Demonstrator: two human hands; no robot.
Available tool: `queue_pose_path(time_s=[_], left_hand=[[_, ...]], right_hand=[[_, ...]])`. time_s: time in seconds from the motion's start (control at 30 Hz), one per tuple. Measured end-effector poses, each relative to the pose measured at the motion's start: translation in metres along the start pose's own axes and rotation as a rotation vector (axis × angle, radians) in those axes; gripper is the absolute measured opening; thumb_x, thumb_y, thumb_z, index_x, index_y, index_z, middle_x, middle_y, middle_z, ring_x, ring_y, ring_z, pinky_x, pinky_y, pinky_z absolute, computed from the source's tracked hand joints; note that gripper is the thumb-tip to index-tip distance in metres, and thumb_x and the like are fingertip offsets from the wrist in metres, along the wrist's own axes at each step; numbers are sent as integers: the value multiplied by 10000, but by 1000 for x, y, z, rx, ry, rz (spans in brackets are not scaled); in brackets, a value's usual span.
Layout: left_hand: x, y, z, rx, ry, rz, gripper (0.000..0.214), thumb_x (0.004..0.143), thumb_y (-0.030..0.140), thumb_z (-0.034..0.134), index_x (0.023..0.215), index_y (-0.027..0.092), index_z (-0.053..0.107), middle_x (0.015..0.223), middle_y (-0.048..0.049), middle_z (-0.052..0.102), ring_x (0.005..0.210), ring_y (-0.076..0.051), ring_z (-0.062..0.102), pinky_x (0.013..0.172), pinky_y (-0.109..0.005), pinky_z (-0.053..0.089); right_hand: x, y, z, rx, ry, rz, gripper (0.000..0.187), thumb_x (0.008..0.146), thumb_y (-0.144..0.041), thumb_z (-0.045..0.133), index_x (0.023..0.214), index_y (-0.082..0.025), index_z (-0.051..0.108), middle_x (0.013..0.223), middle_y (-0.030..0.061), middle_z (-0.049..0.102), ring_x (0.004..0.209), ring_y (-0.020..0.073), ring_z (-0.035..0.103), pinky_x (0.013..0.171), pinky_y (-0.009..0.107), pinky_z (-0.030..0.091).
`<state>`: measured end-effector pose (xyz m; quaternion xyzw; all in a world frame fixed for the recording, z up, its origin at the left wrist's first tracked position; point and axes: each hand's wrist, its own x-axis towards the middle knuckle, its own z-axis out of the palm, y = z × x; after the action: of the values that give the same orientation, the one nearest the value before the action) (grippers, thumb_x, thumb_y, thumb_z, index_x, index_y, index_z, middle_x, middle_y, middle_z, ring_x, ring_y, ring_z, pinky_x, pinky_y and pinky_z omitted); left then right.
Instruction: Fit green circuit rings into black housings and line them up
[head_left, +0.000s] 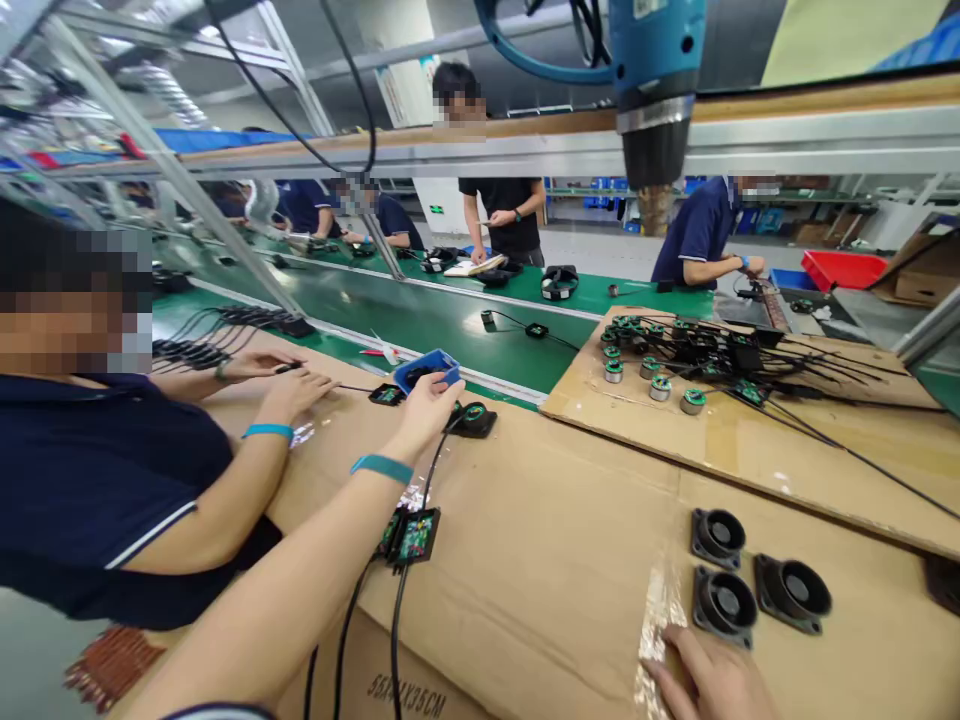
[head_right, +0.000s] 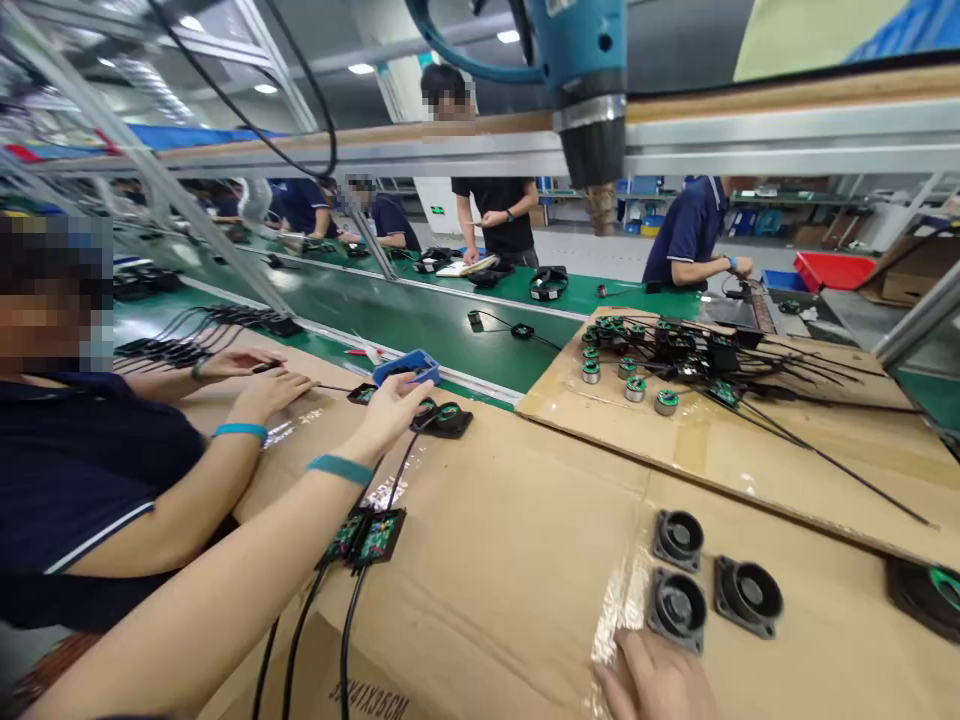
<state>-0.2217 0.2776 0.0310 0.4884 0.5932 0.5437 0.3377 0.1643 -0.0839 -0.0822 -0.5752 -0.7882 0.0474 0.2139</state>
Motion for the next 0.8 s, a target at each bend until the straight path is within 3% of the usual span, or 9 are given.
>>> queue_pose_path(time_s=[0.1,0.2,0.33,0.43,0.53,0.63,0.73,0.8], left_hand=[[-80,1,-12,53,-196,-12,651,727,498,770,1215,122,559,1135,-134,655,932,-215,668,852,-385,562],[-170,-1,-33,172,-265,17,631,740,617,714,1134,137,594,1104,-126,676,899,-229,683,824,-374,574],[-284,-19,-79,447,-122,109,511,765,635,669,980,173,639,949,-85,702,856,-233,676,855,-371,564],[-349,-41,-113,490,41,-108,533,749,712,627,881,196,617,809,-61,702,741,-252,685,695,-368,591],[-388,-52,-120,485,139,-209,534,748,752,594,852,229,615,784,-47,710,728,-281,696,668,-411,603],[-398,-36,-77,366,-38,2,428,807,633,626,908,217,641,872,-61,717,790,-268,700,755,-410,600],[-380,2,9,200,-359,271,321,875,484,631,992,186,662,986,-92,700,923,-246,679,825,-363,569],[-356,26,77,44,-527,297,300,929,452,582,1036,179,648,1018,-98,685,971,-226,661,876,-340,545]], right_hand=[[7,-12,-17,18,-90,56,221,1026,-345,436,1050,-200,600,858,48,672,754,181,665,660,292,467],[13,-18,-28,35,-140,97,237,1024,-342,421,945,-194,588,806,35,641,728,197,630,655,317,403],[11,-15,-29,83,-143,99,203,1009,-304,450,905,-187,579,832,38,638,751,191,611,668,312,375],[4,-14,-32,174,-86,49,162,999,-275,476,932,-182,591,827,38,631,748,177,595,672,301,391],[-3,-14,-48,310,106,-69,111,994,-227,494,1007,-178,593,822,35,622,731,149,573,680,279,421],[4,-7,-76,368,378,-118,83,963,-165,534,1025,-178,589,846,45,619,748,144,562,698,277,442],[28,17,-104,282,556,-28,89,953,-213,561,1025,-180,600,943,78,638,876,184,593,802,323,474],[50,41,-118,150,539,72,172,962,-286,539,1068,-167,602,1048,114,642,1008,225,591,917,378,467]])
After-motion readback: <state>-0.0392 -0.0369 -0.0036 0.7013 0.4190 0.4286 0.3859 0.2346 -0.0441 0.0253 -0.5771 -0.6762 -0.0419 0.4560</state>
